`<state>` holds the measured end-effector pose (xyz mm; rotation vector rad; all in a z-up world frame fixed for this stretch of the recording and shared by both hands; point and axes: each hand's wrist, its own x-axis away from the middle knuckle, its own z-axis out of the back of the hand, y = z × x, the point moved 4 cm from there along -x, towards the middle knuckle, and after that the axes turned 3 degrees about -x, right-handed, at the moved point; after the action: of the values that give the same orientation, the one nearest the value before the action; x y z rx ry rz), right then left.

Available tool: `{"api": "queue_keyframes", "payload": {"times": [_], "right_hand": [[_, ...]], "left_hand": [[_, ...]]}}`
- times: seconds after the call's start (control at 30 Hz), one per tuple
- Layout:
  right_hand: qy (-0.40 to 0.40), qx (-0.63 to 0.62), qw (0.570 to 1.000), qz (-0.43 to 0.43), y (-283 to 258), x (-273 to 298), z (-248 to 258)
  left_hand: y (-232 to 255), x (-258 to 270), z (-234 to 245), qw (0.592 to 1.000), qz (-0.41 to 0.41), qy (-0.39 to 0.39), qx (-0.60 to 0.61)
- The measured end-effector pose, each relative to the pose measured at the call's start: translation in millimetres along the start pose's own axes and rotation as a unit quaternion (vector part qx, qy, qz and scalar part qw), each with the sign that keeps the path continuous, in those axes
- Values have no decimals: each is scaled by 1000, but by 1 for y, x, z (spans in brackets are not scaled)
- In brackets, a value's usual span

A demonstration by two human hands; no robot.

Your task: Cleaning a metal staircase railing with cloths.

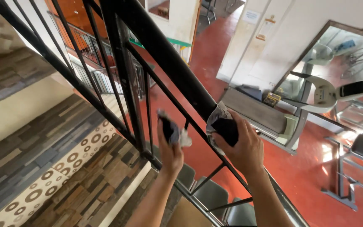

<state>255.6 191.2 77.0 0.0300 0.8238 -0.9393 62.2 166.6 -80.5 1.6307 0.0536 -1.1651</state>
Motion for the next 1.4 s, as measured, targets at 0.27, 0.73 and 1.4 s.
{"api": "queue_keyframes", "payload": {"times": [0.27, 0.73, 1.4], "right_hand": [[11, -14, 1000, -13, -8, -5, 6], [26, -11, 999, -17, 7, 3, -1], [174, 132, 962, 162, -112, -78, -154]], "left_hand": [[-11, -17, -57, 967, 44, -5, 253], [-246, 185, 12, 856, 245, -367, -271], [-112, -129, -21, 950, -101, 225, -194]]}}
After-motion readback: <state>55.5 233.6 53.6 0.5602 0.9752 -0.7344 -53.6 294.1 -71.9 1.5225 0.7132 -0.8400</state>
